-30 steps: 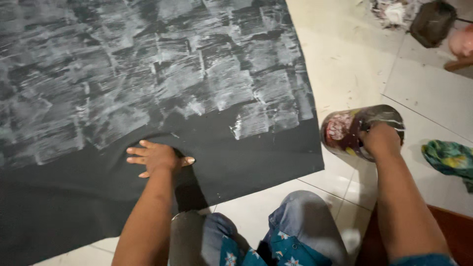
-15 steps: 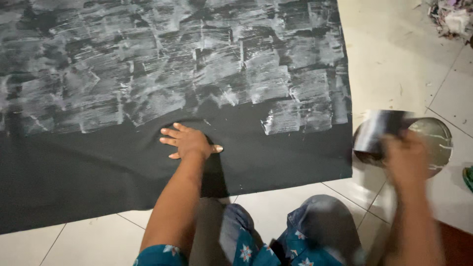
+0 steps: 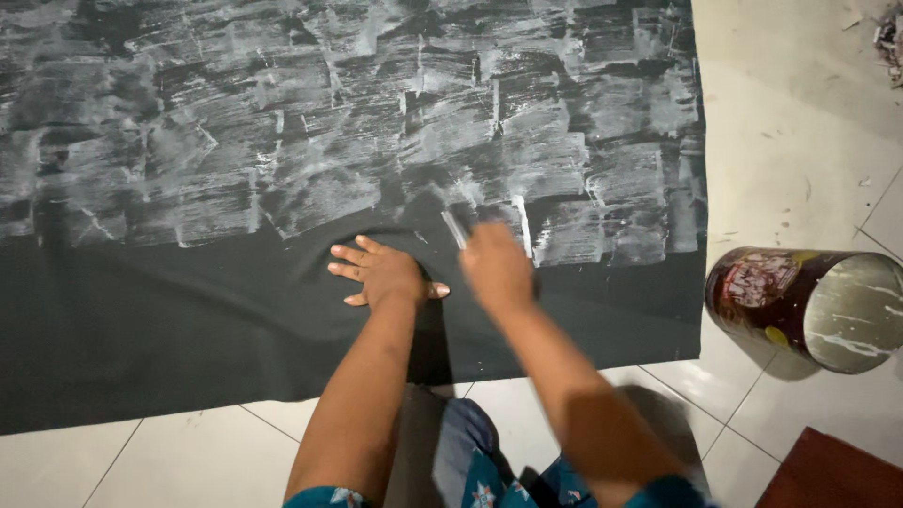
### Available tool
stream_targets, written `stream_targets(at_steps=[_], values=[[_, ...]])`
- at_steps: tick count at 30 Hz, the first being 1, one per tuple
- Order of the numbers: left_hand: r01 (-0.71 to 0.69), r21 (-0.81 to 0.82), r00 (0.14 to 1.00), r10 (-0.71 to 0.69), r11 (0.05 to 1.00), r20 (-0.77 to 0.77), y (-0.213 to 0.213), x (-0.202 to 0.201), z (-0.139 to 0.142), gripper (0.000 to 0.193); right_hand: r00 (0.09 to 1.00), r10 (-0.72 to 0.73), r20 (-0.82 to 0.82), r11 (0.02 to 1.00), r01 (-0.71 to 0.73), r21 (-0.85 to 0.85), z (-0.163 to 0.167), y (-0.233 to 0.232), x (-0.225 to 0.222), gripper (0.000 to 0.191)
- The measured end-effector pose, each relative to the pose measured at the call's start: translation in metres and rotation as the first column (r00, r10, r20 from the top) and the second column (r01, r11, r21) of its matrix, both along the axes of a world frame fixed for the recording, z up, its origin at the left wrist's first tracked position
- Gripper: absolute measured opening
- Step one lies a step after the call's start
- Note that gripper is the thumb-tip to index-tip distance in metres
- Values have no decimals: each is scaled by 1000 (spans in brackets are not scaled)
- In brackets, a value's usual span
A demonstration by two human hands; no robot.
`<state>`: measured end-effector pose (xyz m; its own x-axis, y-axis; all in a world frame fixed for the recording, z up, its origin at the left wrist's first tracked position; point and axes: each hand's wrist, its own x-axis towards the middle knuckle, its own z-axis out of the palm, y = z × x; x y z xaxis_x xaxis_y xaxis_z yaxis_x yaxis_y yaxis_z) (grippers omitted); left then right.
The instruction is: The person kneels on a tiled floor and uses a small rectangular tool to spread white paint from a can onto a dark gray mat. The person repeatedly dips the tool into the paint and applies it in short strokes to create a textured pattern.
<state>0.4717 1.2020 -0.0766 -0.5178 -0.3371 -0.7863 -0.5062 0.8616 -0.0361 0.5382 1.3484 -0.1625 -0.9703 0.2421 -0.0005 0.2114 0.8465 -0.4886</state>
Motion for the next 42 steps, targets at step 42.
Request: stream_targets(at_steps=[42], values=[[50, -12, 998, -50, 999, 25, -2, 2, 15, 162, 928, -316, -195, 847, 369, 383, -10, 203, 143, 40]])
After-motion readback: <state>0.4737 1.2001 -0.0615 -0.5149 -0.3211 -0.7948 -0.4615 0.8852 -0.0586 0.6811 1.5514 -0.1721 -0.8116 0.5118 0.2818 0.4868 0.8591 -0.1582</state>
